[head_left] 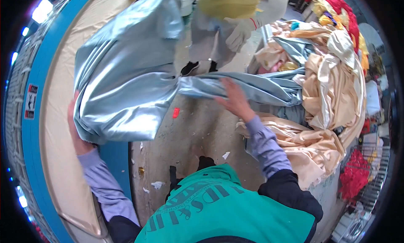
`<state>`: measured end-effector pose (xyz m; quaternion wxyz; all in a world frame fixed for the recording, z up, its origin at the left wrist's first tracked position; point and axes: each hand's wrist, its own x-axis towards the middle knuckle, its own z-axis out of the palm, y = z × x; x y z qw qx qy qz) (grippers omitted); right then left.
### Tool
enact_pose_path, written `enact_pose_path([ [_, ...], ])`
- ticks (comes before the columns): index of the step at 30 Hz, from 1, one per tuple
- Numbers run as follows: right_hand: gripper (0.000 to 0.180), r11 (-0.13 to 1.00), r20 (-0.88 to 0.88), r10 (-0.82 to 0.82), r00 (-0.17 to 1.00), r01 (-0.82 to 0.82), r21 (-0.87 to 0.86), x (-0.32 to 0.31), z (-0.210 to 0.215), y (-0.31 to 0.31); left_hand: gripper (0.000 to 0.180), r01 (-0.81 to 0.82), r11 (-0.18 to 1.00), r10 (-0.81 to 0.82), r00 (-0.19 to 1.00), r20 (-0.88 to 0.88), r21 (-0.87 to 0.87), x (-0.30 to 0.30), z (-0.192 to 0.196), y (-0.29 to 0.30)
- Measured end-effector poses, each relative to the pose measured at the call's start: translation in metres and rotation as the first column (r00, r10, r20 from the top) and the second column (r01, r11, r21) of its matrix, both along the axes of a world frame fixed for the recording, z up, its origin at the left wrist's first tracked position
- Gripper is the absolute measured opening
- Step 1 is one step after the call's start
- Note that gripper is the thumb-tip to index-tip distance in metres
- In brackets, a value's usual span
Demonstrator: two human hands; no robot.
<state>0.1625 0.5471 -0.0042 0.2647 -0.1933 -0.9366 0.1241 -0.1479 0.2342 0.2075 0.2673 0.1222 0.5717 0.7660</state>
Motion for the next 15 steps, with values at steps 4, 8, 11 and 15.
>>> enact_pose_path([
  [4,0.048,0.849,0.902,0.038,0.429,0.462,-0.256,0.059,-0.102,0.043,0.041,0.075,0.953,-0.198,0.887,-0.416,-0.294,-0.004,0.061,0.016],
  [8,0.042,0.81,0.696,0.079,0.713,0.361,-0.462,0.069,-0.115,0.007,0.035,0.071,0.962,-0.198,0.846,-0.495,-0.263,-0.026,0.086,0.05],
  [11,0.081,0.908,0.354,-0.359,0.864,0.234,0.348,0.084,-0.065,0.024,0.034,0.007,0.922,-0.249,0.777,-0.578,-0.388,-0.058,0.09,0.056],
  [15,0.042,0.775,0.518,-0.621,0.589,0.363,0.517,0.115,-0.005,0.105,0.04,-0.07,0.857,-0.303,0.732,-0.61,-0.51,-0.08,0.081,0.044],
])
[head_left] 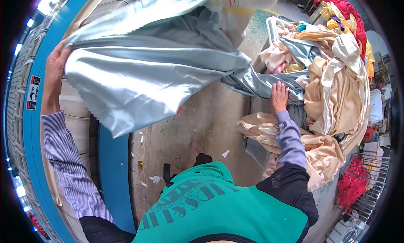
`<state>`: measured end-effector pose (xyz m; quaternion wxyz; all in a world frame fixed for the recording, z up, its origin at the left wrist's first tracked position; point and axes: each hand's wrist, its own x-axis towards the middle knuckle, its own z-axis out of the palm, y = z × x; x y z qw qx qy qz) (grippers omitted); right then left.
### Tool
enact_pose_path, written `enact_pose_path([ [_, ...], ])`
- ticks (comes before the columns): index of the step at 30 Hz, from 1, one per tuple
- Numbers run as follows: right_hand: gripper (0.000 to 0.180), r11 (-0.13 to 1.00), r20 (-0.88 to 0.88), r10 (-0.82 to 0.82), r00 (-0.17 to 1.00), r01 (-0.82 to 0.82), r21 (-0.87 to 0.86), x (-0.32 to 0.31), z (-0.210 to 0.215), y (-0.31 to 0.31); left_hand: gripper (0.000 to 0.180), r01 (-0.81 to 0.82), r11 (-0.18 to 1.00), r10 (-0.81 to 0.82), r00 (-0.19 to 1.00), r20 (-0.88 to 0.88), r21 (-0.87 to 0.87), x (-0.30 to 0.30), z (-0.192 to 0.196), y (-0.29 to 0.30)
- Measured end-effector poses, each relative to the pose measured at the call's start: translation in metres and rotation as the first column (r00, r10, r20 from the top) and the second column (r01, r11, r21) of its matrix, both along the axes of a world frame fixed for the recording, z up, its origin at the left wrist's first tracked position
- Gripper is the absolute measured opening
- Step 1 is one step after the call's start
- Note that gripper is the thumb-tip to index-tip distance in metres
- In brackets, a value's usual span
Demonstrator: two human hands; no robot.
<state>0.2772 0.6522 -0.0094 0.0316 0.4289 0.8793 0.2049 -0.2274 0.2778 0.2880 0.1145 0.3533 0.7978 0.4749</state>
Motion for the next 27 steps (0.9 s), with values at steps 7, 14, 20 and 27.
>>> enact_pose_path([
  [7,0.029,0.876,-0.522,0.055,0.851,-0.292,-0.385,-0.146,0.044,-0.029,0.048,0.288,0.944,-0.192,0.877,0.44,-0.162,0.069,-0.108,-0.033],
  [14,0.054,0.037,-0.874,-0.187,0.449,-0.886,-0.463,-0.253,0.103,-0.264,0.072,-0.259,0.86,-0.397,0.201,0.896,0.439,0.159,-0.22,-0.027],
  [20,0.039,0.072,-0.933,-0.022,0.36,-0.93,-0.361,-0.177,0.047,-0.257,0.03,-0.605,0.786,0.1,0.33,0.939,0.128,0.178,-0.205,-0.13],
  [27,0.051,0.264,-0.355,-0.28,0.892,-0.285,-0.922,-0.081,-0.023,-0.128,0.027,-0.455,0.89,0.332,0.683,0.65,0.023,0.244,-0.156,-0.19],
])
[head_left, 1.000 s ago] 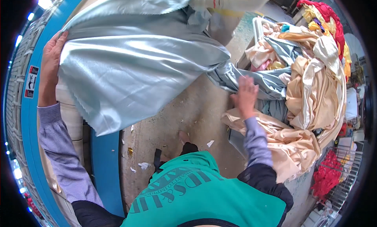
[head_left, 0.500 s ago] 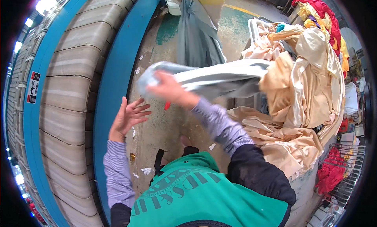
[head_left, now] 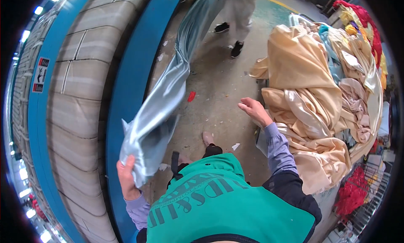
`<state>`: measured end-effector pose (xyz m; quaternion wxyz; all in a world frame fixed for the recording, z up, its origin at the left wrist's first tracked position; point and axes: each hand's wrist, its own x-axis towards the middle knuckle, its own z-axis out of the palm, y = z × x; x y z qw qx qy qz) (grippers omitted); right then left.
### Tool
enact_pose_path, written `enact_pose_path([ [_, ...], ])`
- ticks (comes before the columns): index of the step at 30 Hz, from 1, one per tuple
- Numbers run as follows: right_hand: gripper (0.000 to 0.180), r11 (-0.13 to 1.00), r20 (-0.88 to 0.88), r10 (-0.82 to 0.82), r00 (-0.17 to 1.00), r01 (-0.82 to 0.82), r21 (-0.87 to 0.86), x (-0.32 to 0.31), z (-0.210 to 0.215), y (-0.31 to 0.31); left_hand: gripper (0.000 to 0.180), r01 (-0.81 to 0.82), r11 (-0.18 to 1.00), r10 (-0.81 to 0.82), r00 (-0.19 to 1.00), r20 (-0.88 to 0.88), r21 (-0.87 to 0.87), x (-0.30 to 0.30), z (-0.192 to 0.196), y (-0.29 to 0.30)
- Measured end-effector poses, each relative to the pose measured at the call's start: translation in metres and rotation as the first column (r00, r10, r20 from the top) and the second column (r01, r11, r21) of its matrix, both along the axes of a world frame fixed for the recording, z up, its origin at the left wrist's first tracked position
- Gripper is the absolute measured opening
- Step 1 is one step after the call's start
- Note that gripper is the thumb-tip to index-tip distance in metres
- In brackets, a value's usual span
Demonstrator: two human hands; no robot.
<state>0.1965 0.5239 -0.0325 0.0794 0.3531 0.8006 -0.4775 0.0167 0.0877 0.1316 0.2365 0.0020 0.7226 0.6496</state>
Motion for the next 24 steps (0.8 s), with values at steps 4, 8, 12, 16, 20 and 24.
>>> enact_pose_path([
  [4,0.051,0.86,-0.212,-0.331,0.92,0.202,-0.468,-0.036,-0.08,-0.039,0.035,-0.135,0.977,0.097,0.971,-0.217,-0.166,0.033,0.034,-0.016],
  [8,0.097,0.676,0.133,-0.501,0.855,0.482,-0.557,-0.103,-0.147,-0.108,0.037,-0.357,0.923,0.276,0.874,-0.4,-0.143,0.052,0.058,-0.055],
  [12,0.092,-0.031,0.403,-0.585,0.703,0.477,-0.878,-0.167,-0.15,-0.186,0.039,-0.523,0.847,0.405,0.751,-0.522,-0.096,0.06,0.073,-0.087],
  [16,0.084,-0.272,0.44,-0.577,0.689,0.346,-0.898,-0.206,-0.153,-0.227,0.041,-0.675,0.738,0.545,0.589,-0.597,0.009,0.06,0.087,-0.121],
  [20,0.075,-0.146,0.361,-0.556,0.749,0.34,-0.929,-0.173,-0.203,-0.193,0.043,-0.762,0.633,0.668,0.45,-0.592,0.134,0.06,0.094,-0.177],
  [24,0.067,0.052,0.282,-0.635,0.72,0.403,-0.914,-0.07,-0.232,-0.113,0.045,-0.707,0.687,0.716,0.62,-0.32,0.168,0.056,0.046,-0.217],
])
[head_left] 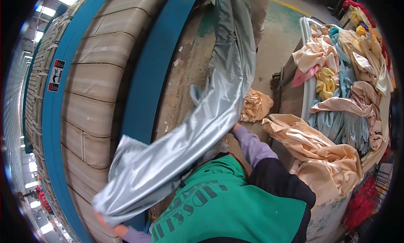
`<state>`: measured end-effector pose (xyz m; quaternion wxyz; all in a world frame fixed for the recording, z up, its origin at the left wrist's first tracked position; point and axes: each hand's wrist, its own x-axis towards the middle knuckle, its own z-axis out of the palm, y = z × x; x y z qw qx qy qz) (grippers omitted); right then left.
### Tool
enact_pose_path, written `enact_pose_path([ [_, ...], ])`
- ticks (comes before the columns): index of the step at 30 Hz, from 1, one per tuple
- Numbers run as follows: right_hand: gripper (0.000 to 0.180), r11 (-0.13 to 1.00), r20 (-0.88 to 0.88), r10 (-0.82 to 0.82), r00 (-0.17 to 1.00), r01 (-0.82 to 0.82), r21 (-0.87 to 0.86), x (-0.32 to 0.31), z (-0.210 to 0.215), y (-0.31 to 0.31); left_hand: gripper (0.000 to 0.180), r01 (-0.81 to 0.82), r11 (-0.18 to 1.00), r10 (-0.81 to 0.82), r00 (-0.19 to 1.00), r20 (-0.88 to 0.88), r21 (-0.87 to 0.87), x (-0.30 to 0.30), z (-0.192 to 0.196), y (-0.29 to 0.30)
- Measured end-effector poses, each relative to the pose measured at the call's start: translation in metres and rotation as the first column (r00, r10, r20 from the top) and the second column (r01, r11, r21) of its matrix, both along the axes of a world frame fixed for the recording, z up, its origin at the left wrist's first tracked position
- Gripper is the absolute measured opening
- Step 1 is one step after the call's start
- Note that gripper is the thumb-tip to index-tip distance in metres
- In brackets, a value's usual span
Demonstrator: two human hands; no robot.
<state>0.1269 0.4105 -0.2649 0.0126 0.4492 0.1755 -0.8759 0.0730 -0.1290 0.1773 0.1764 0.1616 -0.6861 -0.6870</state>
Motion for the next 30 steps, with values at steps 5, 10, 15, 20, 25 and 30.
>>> enact_pose_path([
  [5,0.035,0.769,0.011,-0.549,0.836,0.5,0.4,0.091,0.082,0.057,0.032,0.531,0.844,-0.417,0.551,0.723,0.082,-0.015,-0.153,0.058],
  [10,0.033,0.53,0.055,0.283,0.957,-0.204,0.823,0.03,0.212,-0.016,0.049,0.877,0.408,-0.767,0.179,0.616,0.253,-0.053,-0.156,0.187],
  [15,0.031,0.457,-0.324,0.795,0.513,-0.156,0.875,0.008,0.322,-0.089,0.062,0.984,0.124,-0.903,0.057,0.425,0.131,-0.089,-0.078,0.333],
  [20,0.037,0.313,-0.304,0.944,0.129,-0.058,0.948,0.021,0.372,-0.072,0.028,0.957,0.251,-0.773,0.287,0.566,-0.144,-0.07,-0.029,0.374],
  [25,0.031,0.765,-0.557,0.267,0.787,0.178,0.619,0.016,0.285,0.005,0.031,0.771,0.636,-0.762,0.629,0.152,-0.004,-0.048,0.042,0.328],
  [30,0.065,0.882,-0.233,-0.164,0.959,0.248,0.4,-0.059,0.176,0.058,0.031,0.857,0.462,-0.855,0.498,0.141,-0.227,-0.043,0.047,0.345],
])
